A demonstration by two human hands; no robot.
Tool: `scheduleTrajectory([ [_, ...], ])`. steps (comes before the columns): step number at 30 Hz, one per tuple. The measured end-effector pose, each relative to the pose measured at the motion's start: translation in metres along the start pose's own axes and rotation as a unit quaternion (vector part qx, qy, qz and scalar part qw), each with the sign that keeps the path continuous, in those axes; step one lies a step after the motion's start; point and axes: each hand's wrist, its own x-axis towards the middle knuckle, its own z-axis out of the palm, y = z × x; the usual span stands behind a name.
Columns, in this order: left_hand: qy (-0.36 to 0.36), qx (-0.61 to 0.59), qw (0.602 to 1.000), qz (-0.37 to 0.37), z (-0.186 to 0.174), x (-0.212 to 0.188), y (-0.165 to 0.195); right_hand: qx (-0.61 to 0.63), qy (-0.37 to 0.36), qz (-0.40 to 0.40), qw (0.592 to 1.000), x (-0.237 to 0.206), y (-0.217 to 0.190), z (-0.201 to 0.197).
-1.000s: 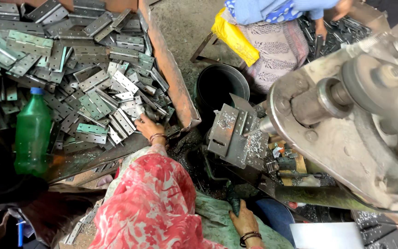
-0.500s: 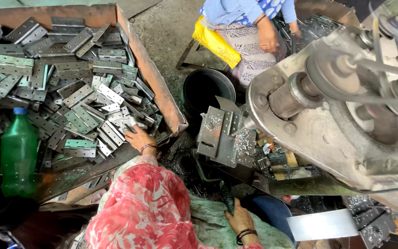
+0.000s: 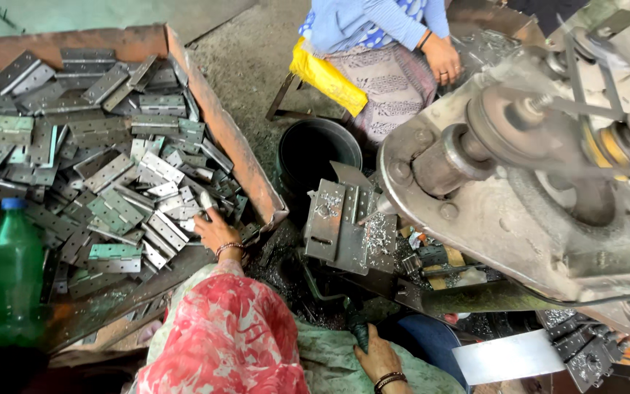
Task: The person repeatedly picks small metal plates from a bin, places them into a press machine, and operates the lever to punch holes. The processed plates are then removed and placed into a pile. The task is performed continuously with a coworker visible nearby.
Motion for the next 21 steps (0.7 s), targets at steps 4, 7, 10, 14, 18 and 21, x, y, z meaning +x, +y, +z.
scheduleTrajectory([
  [4,-0.013,0.0,1.0,0.0,0.003,0.002,-0.002,0.01,-0.009,-0.013,1.0,0.001,0.002,0.001],
  [7,-0.04,0.023,0.999,0.01,0.003,0.003,-0.003,0.003,-0.01,-0.018,1.0,0.0,0.002,-0.001],
  [10,-0.01,0.013,1.0,0.016,0.001,0.002,-0.004,0.002,-0.014,-0.016,1.0,-0.003,0.001,-0.005],
  [14,-0.017,-0.052,0.998,-0.018,-0.001,0.002,-0.005,0.021,-0.005,-0.022,1.0,-0.008,0.0,-0.007],
  [18,0.061,-0.163,0.985,-0.005,-0.007,0.004,-0.012,0.03,0.031,-0.033,0.999,-0.011,0.003,-0.002],
  [21,0.07,-0.257,0.964,0.026,-0.014,0.002,-0.021,0.03,0.053,-0.045,0.997,-0.011,0.008,0.003],
])
